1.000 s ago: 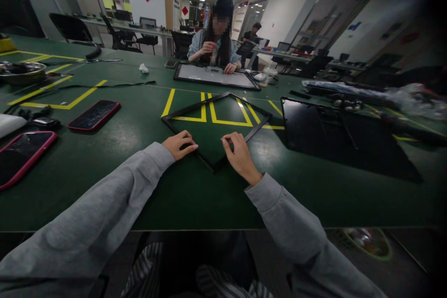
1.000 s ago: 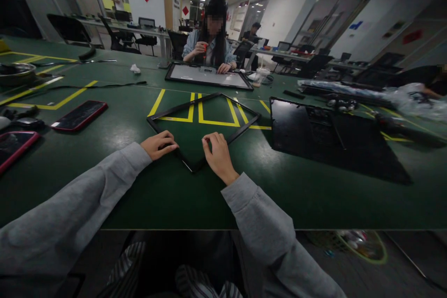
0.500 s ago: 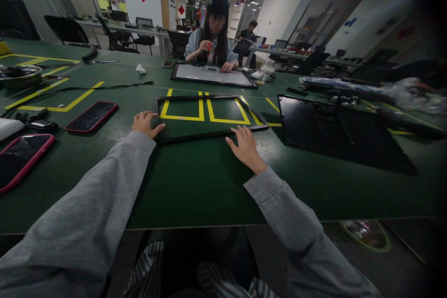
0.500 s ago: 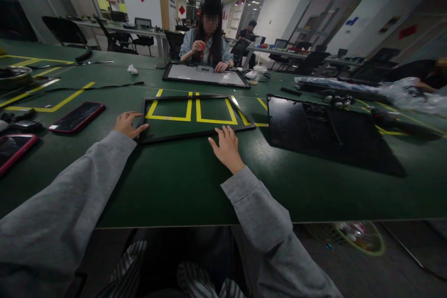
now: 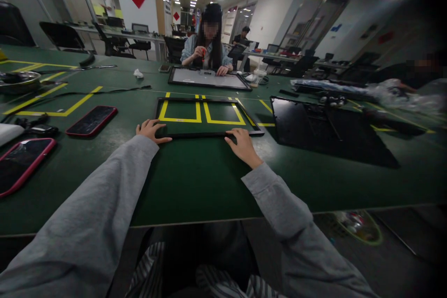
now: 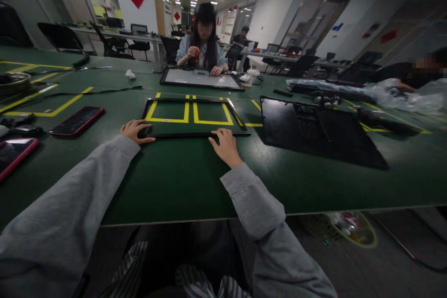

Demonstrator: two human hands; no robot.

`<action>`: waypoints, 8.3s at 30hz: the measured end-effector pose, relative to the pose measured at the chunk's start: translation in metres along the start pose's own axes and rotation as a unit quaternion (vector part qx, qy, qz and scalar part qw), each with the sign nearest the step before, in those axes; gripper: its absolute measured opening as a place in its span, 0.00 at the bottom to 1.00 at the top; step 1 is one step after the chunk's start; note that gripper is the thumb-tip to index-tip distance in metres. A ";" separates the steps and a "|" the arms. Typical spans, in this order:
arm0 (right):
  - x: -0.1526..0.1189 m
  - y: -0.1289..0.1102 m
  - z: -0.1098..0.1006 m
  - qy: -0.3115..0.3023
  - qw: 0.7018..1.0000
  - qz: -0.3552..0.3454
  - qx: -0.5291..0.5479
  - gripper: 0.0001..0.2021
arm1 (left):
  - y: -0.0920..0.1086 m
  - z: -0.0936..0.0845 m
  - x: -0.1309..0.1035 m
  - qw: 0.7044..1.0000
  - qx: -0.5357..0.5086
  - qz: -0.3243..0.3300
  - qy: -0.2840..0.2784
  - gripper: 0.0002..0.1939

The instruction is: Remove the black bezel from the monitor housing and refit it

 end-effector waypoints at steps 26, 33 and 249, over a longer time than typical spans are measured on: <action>0.010 0.065 -0.002 0.003 0.972 0.194 -0.136 0.27 | 0.001 -0.004 0.013 0.993 -0.109 0.029 0.026 0.21; 0.009 0.063 -0.006 0.034 0.968 0.199 -0.147 0.23 | 0.006 -0.010 0.018 0.984 -0.173 0.051 -0.007 0.26; 0.024 0.167 -0.030 0.183 0.868 0.316 0.338 0.16 | 0.077 0.003 0.001 0.979 -0.076 0.061 0.177 0.15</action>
Point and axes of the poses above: each hand's wrist, its own x-axis towards the middle knuckle, its own z-axis out of the palm, y = z × x, the point moved 2 cm from there along x, towards the middle knuckle, and after that the axes turned 7 degrees about -x, right-handed, at the moved point
